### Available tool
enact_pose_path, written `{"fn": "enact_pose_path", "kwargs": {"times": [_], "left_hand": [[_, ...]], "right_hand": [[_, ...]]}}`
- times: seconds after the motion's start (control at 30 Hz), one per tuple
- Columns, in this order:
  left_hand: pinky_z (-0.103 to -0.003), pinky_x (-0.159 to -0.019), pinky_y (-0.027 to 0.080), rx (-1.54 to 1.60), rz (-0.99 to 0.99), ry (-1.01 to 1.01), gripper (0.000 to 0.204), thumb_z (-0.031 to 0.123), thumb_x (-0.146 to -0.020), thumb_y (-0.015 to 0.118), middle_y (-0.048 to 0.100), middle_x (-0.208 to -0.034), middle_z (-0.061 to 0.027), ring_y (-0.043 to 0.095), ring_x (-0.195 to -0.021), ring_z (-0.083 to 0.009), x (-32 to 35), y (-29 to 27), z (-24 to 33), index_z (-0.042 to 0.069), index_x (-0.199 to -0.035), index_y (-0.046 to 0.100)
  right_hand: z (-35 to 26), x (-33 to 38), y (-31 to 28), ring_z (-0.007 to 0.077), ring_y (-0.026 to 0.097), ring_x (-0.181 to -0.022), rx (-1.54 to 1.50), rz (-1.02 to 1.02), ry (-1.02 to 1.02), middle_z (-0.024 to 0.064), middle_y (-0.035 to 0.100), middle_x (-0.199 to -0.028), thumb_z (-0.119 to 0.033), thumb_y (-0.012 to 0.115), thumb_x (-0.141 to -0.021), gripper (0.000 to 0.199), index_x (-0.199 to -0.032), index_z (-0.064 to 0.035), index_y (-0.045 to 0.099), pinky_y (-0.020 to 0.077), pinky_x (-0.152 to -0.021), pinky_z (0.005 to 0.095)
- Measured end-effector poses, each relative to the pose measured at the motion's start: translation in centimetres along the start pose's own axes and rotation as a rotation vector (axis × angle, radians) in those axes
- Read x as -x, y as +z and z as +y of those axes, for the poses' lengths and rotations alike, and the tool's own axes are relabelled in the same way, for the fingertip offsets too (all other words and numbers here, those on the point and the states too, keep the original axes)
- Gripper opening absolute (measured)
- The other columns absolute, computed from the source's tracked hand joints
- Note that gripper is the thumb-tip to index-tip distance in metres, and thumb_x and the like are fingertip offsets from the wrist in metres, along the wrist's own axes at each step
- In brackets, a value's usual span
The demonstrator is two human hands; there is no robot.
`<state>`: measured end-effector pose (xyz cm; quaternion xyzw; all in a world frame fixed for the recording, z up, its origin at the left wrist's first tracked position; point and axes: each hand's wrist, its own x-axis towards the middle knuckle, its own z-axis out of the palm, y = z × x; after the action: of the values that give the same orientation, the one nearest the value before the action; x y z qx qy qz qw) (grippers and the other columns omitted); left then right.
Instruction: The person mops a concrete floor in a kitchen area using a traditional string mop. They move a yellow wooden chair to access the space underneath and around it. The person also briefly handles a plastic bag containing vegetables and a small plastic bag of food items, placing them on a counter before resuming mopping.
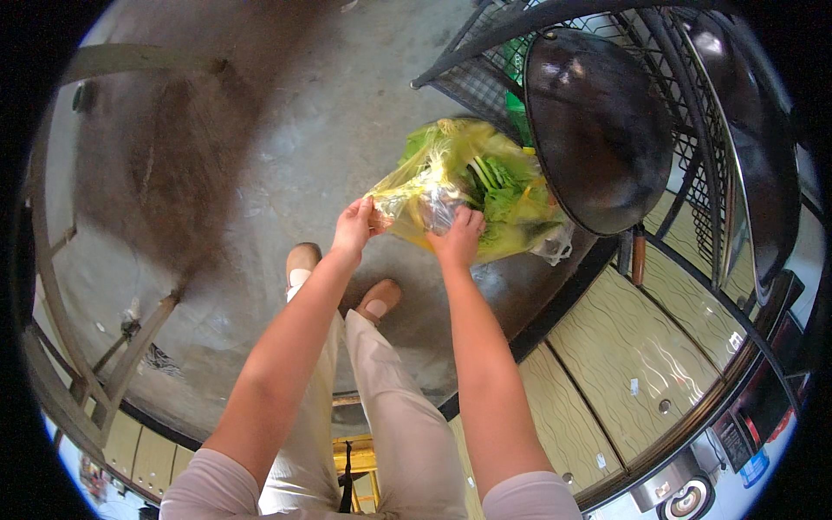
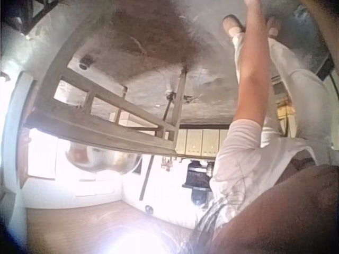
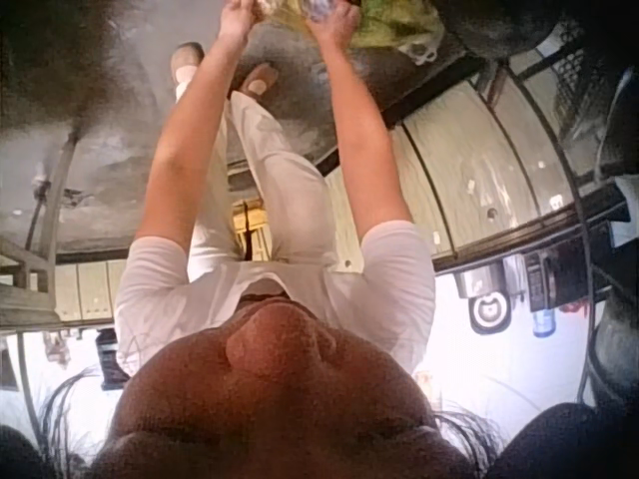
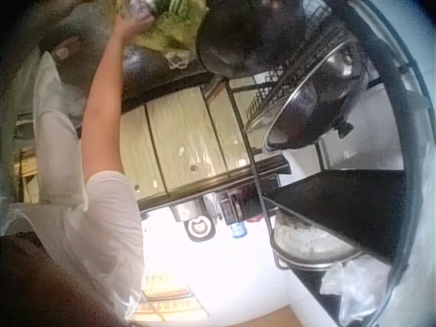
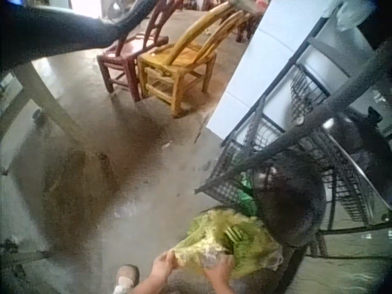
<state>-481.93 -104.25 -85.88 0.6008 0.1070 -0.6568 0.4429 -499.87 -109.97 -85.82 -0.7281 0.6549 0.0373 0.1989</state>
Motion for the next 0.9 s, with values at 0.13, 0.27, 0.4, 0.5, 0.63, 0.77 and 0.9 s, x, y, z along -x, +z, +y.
{"fn": "enact_pose_path", "kwargs": {"times": [0.13,0.27,0.4,0.5,0.63,0.77,0.9], "left_hand": [[-0.029,-0.069,0.05,0.033,-0.021,-0.004,0.028,0.032,-0.094,0.04,0.06,-0.087,-0.0027,0.059,-0.076,-0.0132,0.6,1.2,-0.7,0.007,-0.099,0.054],[-0.029,-0.069,0.05,0.068,0.067,-0.029,0.028,0.031,-0.094,0.042,0.06,-0.089,-0.0027,0.059,-0.078,-0.0136,1.2,1.9,-1.0,0.007,-0.101,0.054],[-0.031,-0.071,0.051,0.017,0.053,-0.005,0.028,0.029,-0.093,0.042,0.058,-0.095,-0.0044,0.058,-0.084,-0.0148,1.2,1.2,-0.7,0.006,-0.107,0.051],[-0.036,-0.075,0.051,-0.108,0.061,-0.034,0.037,0.031,-0.091,0.046,0.053,-0.108,-0.0082,0.056,-0.094,-0.0195,3.0,1.9,0.8,0.007,-0.119,0.042],[-0.037,-0.082,0.047,-0.286,0.1,-0.159,0.076,0.05,-0.083,0.052,0.053,-0.114,-0.0117,0.057,-0.096,-0.0265,9.9,3.3,3.2,0.008,-0.135,0.016],[-0.041,-0.084,0.046,-0.067,-0.884,-0.082,0.044,0.045,-0.079,0.053,0.055,-0.112,-0.0066,0.052,-0.104,-0.0233,18.7,1.1,2.0,0.013,-0.109,0.056],[-0.04,-0.086,0.047,-0.527,-1.031,0.521,0.049,0.045,-0.089,0.041,0.05,-0.121,-0.0077,0.052,-0.106,-0.0228,28.1,1.3,4.3,0.008,-0.122,0.046]], "right_hand": [[2.0,2.3,-1.5,0.0344,0.044,-0.095,-0.095,-0.04,0.04,0.0131,0.047,-0.092,-0.016,0.077,-0.055,0.048,-0.092,-0.0055,0.049,0.0398,-0.085,0.0428],[1.4,4.0,-4.5,0.0325,0.046,-0.087,-0.189,0.1,-0.095,0.01,0.048,-0.083,-0.005,0.071,-0.055,0.032,-0.076,-0.0063,0.046,0.0394,-0.075,0.0418],[-1.0,4.6,-9.5,0.0306,0.047,-0.084,-0.196,0.194,-0.22,0.0087,0.048,-0.084,0.0,0.066,-0.054,0.029,-0.074,-0.0082,0.047,0.0398,-0.074,0.0388],[-2.3,6.7,-14.4,0.0301,0.048,-0.085,-0.206,0.178,-0.273,0.0077,0.047,-0.086,0.001,0.065,-0.053,0.03,-0.077,-0.0092,0.049,0.04,-0.076,0.0386],[-5.0,11.4,-20.9,0.029,0.049,-0.088,-0.19,0.255,-0.482,0.0066,0.046,-0.087,0.001,0.065,-0.053,0.031,-0.078,-0.0102,0.051,0.0408,-0.076,0.0384],[-8.7,18.2,-27.0,0.0284,0.049,-0.087,-0.185,0.271,-0.669,0.006,0.046,-0.085,0.0,0.065,-0.052,0.03,-0.077,-0.0107,0.051,0.0409,-0.077,0.0375],[-10.4,25.4,-33.2,0.0279,0.049,-0.088,-0.245,0.252,-0.717,0.0055,0.046,-0.085,-0.002,0.066,-0.053,0.029,-0.076,-0.0114,0.051,0.0411,-0.079,0.0384]]}}
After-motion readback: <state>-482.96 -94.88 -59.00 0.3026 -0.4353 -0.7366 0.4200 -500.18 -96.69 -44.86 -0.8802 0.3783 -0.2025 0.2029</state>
